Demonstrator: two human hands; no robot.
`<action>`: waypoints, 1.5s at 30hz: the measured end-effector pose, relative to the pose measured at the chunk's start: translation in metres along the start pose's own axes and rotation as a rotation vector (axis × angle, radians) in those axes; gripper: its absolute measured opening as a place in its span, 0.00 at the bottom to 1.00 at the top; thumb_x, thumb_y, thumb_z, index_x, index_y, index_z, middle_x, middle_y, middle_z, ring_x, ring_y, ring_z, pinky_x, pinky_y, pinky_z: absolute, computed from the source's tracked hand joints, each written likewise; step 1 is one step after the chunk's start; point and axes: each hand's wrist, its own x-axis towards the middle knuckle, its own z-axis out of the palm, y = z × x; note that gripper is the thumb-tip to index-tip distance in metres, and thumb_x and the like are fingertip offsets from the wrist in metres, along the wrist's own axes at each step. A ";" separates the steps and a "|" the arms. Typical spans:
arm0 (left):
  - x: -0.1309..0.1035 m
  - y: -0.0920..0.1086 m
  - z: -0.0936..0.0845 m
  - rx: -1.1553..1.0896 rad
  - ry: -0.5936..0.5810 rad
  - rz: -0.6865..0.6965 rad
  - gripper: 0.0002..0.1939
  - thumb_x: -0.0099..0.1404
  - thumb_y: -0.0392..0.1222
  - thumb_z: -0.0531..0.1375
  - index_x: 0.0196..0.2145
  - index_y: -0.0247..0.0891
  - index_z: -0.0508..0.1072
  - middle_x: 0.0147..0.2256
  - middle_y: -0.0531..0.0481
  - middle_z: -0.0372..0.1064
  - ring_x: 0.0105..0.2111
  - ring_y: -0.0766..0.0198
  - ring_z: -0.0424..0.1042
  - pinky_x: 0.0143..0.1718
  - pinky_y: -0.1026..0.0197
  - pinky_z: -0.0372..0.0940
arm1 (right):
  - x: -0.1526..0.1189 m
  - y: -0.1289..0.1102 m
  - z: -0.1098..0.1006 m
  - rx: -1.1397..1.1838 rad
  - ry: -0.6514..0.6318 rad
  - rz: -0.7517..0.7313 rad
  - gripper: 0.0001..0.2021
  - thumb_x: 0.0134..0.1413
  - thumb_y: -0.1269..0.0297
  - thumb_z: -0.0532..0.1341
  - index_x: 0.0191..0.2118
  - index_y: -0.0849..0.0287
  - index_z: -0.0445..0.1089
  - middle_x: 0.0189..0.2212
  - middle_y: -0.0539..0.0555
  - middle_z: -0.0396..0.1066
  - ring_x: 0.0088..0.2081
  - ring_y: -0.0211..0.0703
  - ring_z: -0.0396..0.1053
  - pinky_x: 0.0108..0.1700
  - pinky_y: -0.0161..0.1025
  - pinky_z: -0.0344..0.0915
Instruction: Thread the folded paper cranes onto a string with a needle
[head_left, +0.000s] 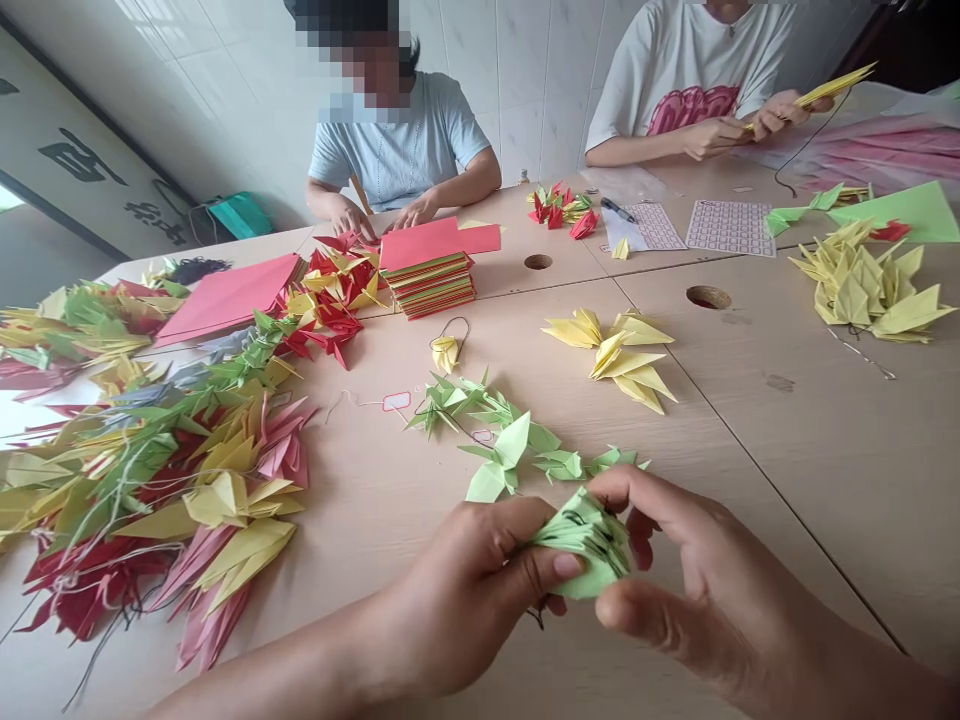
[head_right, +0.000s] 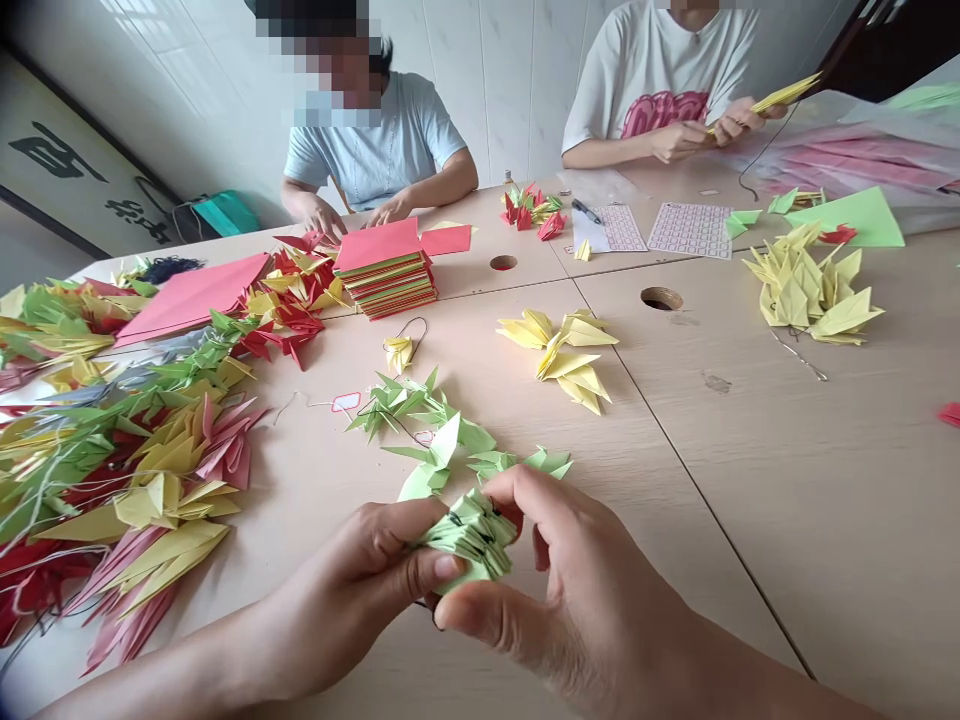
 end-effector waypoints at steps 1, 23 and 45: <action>0.000 0.000 0.001 0.040 0.002 -0.014 0.18 0.68 0.51 0.54 0.31 0.34 0.70 0.26 0.53 0.62 0.28 0.68 0.64 0.31 0.65 0.62 | 0.001 -0.001 0.001 -0.013 0.018 -0.024 0.16 0.56 0.47 0.59 0.33 0.55 0.66 0.22 0.46 0.64 0.23 0.35 0.62 0.21 0.30 0.62; 0.003 0.002 -0.006 -0.308 -0.064 -0.198 0.19 0.59 0.54 0.64 0.38 0.34 0.68 0.28 0.53 0.68 0.24 0.72 0.67 0.27 0.68 0.66 | 0.010 0.008 0.000 0.687 -0.202 0.257 0.10 0.62 0.55 0.57 0.35 0.56 0.63 0.26 0.47 0.67 0.27 0.34 0.66 0.29 0.32 0.65; 0.001 -0.005 0.000 -0.361 0.002 0.092 0.27 0.57 0.40 0.67 0.52 0.38 0.63 0.40 0.45 0.71 0.42 0.58 0.71 0.40 0.59 0.64 | 0.007 0.010 0.005 0.903 -0.147 0.373 0.12 0.63 0.53 0.55 0.43 0.51 0.71 0.33 0.50 0.68 0.32 0.37 0.64 0.34 0.35 0.64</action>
